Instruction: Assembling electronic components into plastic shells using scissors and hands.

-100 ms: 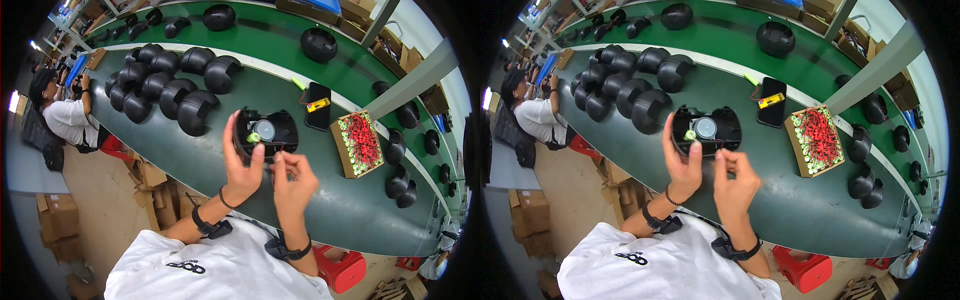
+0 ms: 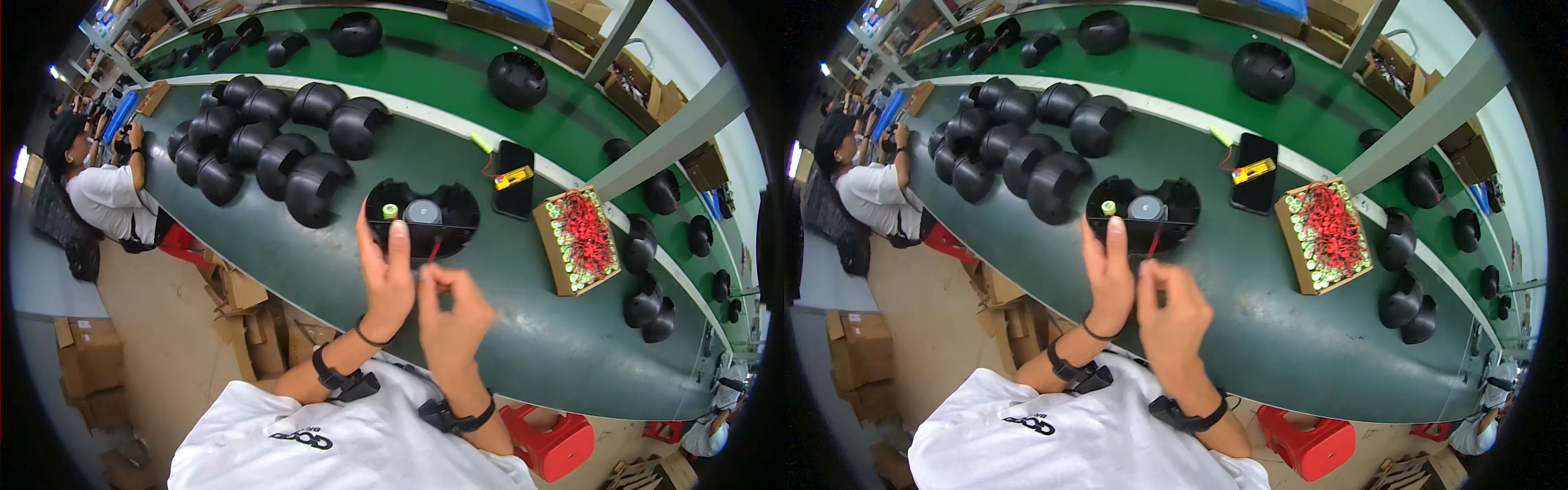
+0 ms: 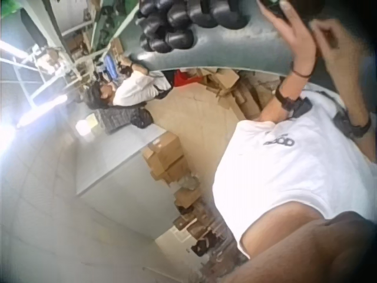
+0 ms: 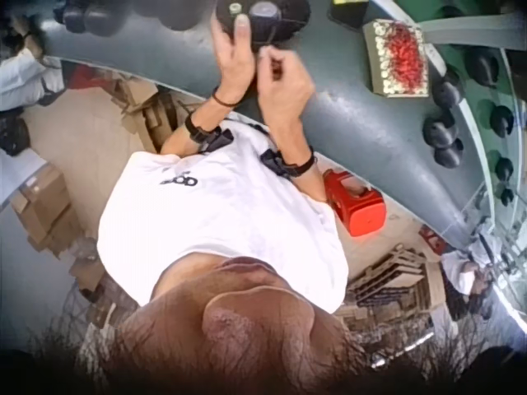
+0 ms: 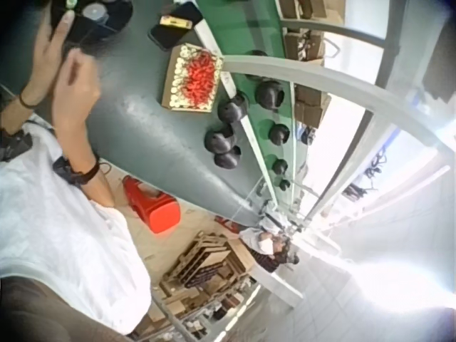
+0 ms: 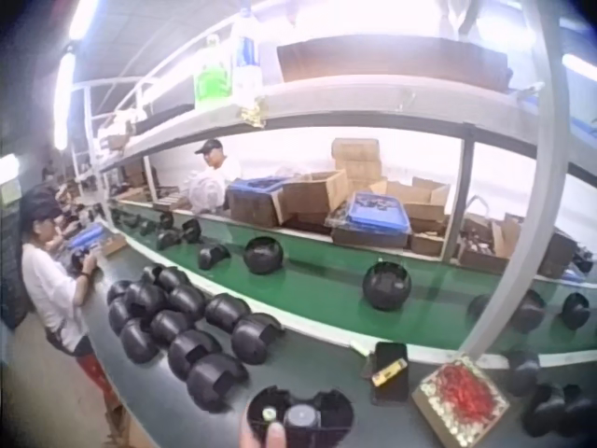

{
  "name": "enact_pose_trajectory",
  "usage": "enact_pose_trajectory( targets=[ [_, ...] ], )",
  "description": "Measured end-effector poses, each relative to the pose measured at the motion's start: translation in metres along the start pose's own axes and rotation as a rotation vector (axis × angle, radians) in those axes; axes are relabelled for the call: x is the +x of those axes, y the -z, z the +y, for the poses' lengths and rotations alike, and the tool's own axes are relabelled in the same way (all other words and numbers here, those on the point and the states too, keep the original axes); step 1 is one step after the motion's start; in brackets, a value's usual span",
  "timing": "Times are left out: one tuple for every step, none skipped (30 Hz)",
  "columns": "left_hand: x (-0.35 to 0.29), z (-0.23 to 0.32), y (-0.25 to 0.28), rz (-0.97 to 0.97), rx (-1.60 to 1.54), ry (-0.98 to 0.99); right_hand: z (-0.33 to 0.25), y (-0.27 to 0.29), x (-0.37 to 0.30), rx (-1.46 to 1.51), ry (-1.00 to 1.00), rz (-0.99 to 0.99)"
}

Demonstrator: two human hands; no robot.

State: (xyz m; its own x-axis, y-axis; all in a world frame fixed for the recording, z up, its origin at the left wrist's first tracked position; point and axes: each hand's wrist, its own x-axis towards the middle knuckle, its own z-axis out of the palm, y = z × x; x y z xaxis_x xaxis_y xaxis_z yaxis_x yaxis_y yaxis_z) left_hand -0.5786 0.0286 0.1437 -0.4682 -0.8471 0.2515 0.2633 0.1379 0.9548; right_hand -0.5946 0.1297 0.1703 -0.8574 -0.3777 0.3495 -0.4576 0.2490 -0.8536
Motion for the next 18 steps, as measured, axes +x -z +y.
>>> enact_pose_trajectory(
  targets=[
    [0.0, -0.005, -0.002, 0.026, -0.202, 0.194, -0.001, -0.005, -0.004, -0.004, 0.017, -0.014],
    [-0.003, -0.006, -0.002, 0.036, -0.295, 0.347, -0.001, -0.008, -0.006, -0.011, 0.034, -0.027],
    [-0.003, -0.002, 0.001, 0.049, -0.352, 0.465, 0.0, -0.009, -0.006, -0.022, 0.072, -0.096],
    [-0.002, 0.003, 0.001, 0.046, -0.415, 0.59, 0.0, -0.007, -0.007, -0.048, 0.106, -0.155],
    [0.001, 0.006, 0.005, -0.008, -0.335, 0.656, 0.002, -0.007, -0.011, -0.102, 0.085, -0.279],
    [-0.001, 0.003, 0.004, -0.006, -0.361, 0.651, 0.01, -0.006, -0.016, -0.107, 0.096, -0.341],
    [0.0, 0.004, 0.003, -0.023, -0.352, 0.656, 0.014, -0.004, -0.017, -0.082, 0.126, -0.378],
    [0.002, 0.01, 0.003, -0.036, -0.341, 0.655, 0.015, 0.003, -0.014, -0.054, 0.16, -0.417],
    [0.003, 0.003, 0.016, -0.084, -0.323, 0.631, 0.009, 0.015, -0.008, 0.015, 0.147, -0.495],
    [0.005, 0.0, 0.024, -0.135, -0.304, 0.603, -0.004, 0.03, -0.002, 0.086, 0.134, -0.57],
    [0.008, 0.005, 0.017, -0.104, -0.313, 0.569, -0.006, 0.052, 0.004, 0.116, 0.105, -0.642],
    [0.016, 0.005, 0.016, -0.174, -0.212, 0.449, -0.004, 0.082, 0.02, 0.032, 0.045, -0.787],
    [0.028, 0.007, 0.019, -0.281, -0.109, 0.386, -0.008, 0.115, 0.04, 0.079, -0.141, -0.741],
    [0.042, 0.011, 0.02, -0.384, -0.006, 0.312, -0.003, 0.147, 0.062, -0.055, -0.097, -0.569],
    [0.055, 0.011, 0.018, -0.452, 0.142, 0.248, 0.008, 0.178, 0.091, -0.217, -0.041, -0.364],
    [0.068, 0.017, 0.012, -0.529, 0.283, 0.173, 0.04, 0.207, 0.121, -0.166, -0.049, -0.109],
    [0.084, 0.016, 0.008, -0.636, 0.399, 0.143, 0.051, 0.239, 0.157, -0.334, -0.039, 0.03],
    [0.091, 0.024, -0.009, -0.738, 0.468, 0.173, 0.09, 0.274, 0.187, -0.45, 0.072, 0.132]
  ],
)
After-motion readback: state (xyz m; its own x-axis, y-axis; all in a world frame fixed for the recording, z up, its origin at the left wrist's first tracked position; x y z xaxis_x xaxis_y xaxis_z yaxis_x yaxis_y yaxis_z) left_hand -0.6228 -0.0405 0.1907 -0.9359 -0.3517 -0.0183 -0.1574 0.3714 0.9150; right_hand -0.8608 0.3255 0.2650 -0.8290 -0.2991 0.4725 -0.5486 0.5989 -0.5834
